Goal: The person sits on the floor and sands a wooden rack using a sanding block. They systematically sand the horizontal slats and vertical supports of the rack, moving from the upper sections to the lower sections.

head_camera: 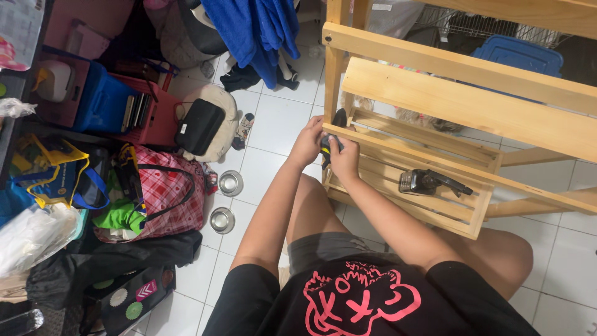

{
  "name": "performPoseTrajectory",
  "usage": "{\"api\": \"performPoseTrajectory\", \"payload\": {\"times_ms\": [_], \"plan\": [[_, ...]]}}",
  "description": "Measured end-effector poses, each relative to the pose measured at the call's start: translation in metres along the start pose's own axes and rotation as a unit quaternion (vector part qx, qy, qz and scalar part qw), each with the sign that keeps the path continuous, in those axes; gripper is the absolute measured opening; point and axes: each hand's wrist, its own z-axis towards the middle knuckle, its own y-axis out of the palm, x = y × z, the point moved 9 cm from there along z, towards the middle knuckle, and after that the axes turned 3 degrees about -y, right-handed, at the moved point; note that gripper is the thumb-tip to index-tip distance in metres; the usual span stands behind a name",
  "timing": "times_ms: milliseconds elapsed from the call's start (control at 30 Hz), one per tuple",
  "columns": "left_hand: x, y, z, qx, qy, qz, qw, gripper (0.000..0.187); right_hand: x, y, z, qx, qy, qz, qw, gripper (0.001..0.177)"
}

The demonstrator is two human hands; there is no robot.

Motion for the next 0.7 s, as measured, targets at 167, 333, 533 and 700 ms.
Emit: {"api": "performPoseTrajectory", "payload": {"times_ms": [167,333,533,700], "plan": [[-0.002,0.001,-0.002,0.011,-0.03,-0.006,0.999,0.033,0.025,0.005,-0.008,-0.008,0.033,-0.024,0.999,0.021],[0.003,0.0,-0.002,0.027,-0.025,0.021,0.999,0.035,0.067,0.018,-0.024,-0.003,0.045,-0.046,0.998,0.028],[0.009,0.001,-0.005,0.034,-0.034,0.026,0.999,0.036,0.137,0.035,-0.06,-0.065,0.12,-0.092,0.986,0.04],[0.009,0.001,-0.005,0.036,-0.019,0.031,0.999,0.035,0.21,0.052,-0.085,-0.136,0.171,-0.163,0.962,0.028]]}}
